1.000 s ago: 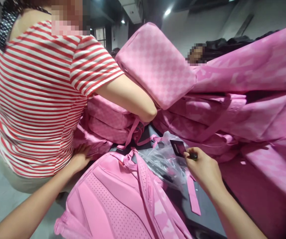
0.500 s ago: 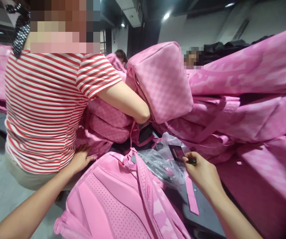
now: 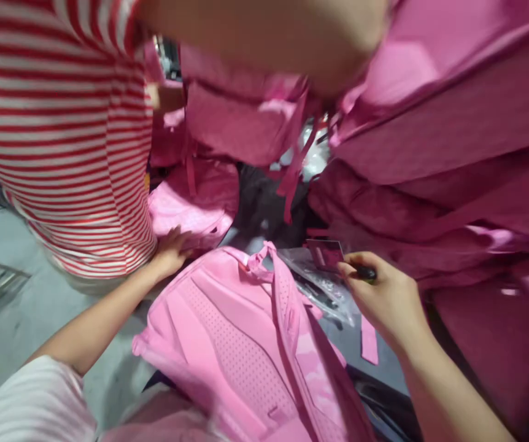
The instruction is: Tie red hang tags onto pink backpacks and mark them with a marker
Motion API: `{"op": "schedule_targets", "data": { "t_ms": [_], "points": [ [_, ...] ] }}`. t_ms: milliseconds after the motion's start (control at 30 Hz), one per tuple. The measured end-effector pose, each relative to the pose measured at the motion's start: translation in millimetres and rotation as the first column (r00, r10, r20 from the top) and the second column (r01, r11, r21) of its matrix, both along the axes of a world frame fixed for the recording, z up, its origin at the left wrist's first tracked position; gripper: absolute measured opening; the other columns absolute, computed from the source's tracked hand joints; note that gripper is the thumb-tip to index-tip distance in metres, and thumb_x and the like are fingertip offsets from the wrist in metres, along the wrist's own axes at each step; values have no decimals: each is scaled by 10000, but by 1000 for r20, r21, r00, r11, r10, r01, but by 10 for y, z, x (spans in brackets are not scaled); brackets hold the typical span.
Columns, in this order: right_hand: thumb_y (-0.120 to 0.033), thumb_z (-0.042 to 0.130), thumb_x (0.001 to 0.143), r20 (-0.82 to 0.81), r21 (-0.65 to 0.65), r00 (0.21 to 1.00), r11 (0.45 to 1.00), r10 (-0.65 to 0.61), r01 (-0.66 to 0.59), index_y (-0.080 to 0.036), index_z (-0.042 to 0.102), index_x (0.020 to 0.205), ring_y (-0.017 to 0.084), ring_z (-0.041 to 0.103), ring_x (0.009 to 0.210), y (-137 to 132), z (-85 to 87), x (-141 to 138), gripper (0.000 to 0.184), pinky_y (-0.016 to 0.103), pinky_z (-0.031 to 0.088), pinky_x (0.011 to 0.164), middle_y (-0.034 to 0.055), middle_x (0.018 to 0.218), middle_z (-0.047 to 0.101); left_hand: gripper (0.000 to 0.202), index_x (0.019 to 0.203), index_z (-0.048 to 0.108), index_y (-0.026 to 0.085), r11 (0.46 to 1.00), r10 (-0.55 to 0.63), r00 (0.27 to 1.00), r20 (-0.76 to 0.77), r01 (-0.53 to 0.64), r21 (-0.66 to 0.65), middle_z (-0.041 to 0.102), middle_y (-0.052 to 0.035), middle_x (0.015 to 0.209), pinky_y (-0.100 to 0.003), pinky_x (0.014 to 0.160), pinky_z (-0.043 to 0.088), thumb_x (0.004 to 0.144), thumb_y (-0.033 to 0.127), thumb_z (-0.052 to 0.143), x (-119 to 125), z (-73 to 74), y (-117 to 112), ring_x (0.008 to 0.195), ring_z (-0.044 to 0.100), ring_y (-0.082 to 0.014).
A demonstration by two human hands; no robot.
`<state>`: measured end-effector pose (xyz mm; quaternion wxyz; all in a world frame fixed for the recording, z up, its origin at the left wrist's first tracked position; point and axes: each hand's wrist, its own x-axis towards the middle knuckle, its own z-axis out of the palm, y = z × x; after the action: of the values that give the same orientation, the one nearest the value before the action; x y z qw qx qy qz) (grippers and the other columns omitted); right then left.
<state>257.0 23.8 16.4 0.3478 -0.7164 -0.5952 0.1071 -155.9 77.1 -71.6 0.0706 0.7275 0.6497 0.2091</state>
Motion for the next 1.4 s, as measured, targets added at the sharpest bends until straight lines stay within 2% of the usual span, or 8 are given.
{"op": "schedule_targets", "data": {
  "t_ms": [133,267,600,833,967,1133,1233,1400],
  "points": [
    [-456,567,768,-132,-45,958,964,254,-262,-195,645,817,155,564,598,-66,-24,-480,277,256,415,566,27,675,636,308,1104,660,168,906,-332,942,45,305,294,689,-89,1078,-369,959,467,977,395,494,300,313,-270,1043,611,-205],
    [-410,544,802,-153,-99,900,900,408,-424,-195,666,831,157,583,612,-116,-184,-857,249,251,418,577,34,719,674,394,1078,663,174,757,-603,782,-156,623,197,668,-92,1041,-406,927,409,936,525,550,518,269,-432,1016,562,-230],
    [-286,538,850,24,-216,895,876,446,-431,-207,707,911,187,646,636,-125,-433,-1104,196,256,387,580,45,761,726,238,894,681,195,643,-607,782,-139,587,493,573,-41,873,-398,899,440,938,408,584,432,-228,-545,840,502,-164],
    [-143,552,874,294,-549,683,703,669,-452,-219,737,934,238,689,752,-44,-357,-1522,209,275,357,583,87,815,744,194,979,691,203,610,-620,774,-132,581,539,551,-45,885,-371,809,458,897,373,646,406,-260,-515,791,493,-151],
    [-133,512,898,280,-622,632,638,723,-455,-216,738,1021,269,709,835,50,-340,-1644,271,298,422,639,110,877,746,288,1061,666,240,701,-569,817,-95,542,463,572,-94,1127,-442,980,451,864,450,676,300,-235,-568,1049,540,-225],
    [-106,425,944,325,-671,577,613,750,-418,-164,718,1096,290,703,955,68,-336,-1747,336,327,491,725,143,1015,724,590,1355,491,169,987,-79,988,133,59,150,498,-175,1396,-525,1124,362,932,580,505,118,-247,-626,1318,459,-308],
    [-93,417,944,316,-683,578,603,752,-412,-143,731,1064,278,703,965,81,-354,-1794,340,315,500,741,153,1065,709,579,1383,466,157,992,-77,971,226,98,-81,594,-156,1321,-464,1031,462,976,565,410,86,-323,-607,1211,574,-286],
    [-96,456,923,292,-697,598,594,747,-402,-142,744,1046,295,705,990,159,-351,-1798,317,309,473,767,157,1001,738,508,1329,516,189,985,-78,947,311,121,-121,636,-112,1283,-419,1011,480,975,542,429,105,-364,-544,1164,619,-263]
  ]
}}
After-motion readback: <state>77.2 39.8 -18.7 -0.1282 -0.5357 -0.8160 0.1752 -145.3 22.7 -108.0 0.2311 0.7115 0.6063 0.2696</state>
